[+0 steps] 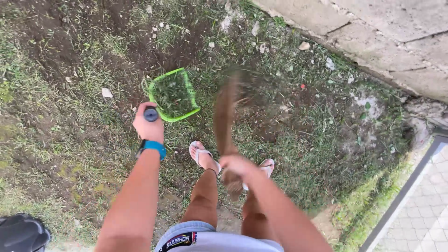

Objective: Sweep dry grass and outdoor debris into a dustpan and dispose of it into a bag.

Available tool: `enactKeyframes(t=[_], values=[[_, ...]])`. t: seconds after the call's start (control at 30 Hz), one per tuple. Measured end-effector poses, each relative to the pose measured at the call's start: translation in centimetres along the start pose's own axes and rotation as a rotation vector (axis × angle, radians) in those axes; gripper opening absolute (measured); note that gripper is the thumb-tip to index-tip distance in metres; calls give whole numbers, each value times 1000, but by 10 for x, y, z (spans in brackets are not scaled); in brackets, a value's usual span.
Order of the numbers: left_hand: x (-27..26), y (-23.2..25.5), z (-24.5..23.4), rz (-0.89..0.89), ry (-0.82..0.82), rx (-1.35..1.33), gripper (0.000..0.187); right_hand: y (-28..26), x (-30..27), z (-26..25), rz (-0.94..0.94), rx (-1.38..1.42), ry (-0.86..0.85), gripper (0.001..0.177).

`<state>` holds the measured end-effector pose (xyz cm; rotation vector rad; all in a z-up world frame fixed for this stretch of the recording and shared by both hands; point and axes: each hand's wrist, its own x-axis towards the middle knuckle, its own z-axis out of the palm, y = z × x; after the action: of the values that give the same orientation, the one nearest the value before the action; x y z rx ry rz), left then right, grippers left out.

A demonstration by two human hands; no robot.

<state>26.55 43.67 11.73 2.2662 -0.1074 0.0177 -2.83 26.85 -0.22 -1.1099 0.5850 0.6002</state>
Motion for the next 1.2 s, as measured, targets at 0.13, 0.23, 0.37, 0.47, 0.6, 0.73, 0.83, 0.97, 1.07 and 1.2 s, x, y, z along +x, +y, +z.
enactKeyframes(t=[0.13,0.23,0.37,0.47,0.6,0.73,0.83,0.97,1.07,1.2], values=[[7,-10,-5,-46,33,21,34,-117,-116,38,215,189,-11,60],[19,-29,-11,-31,59,-11,34,-138,-167,-22,259,-8,72,49],[16,-18,-22,-20,34,-12,32,-186,-139,-68,390,129,299,46],[25,-18,-16,-26,52,10,31,-177,-60,-38,407,111,244,34],[34,-39,-26,-107,45,-75,31,-165,-46,25,316,-195,-72,71],[35,-83,-52,-93,118,-270,31,-305,-163,38,452,-201,-105,102],[30,-63,-94,-115,212,-341,30,-335,-202,10,388,-197,-90,104],[23,-12,-153,-430,306,-246,25,-407,-212,9,411,-309,-16,99],[27,5,-167,-489,400,-256,24,-459,-197,11,390,-375,18,97],[55,38,-174,-381,553,-221,23,-506,-144,-11,273,-455,-20,94]])
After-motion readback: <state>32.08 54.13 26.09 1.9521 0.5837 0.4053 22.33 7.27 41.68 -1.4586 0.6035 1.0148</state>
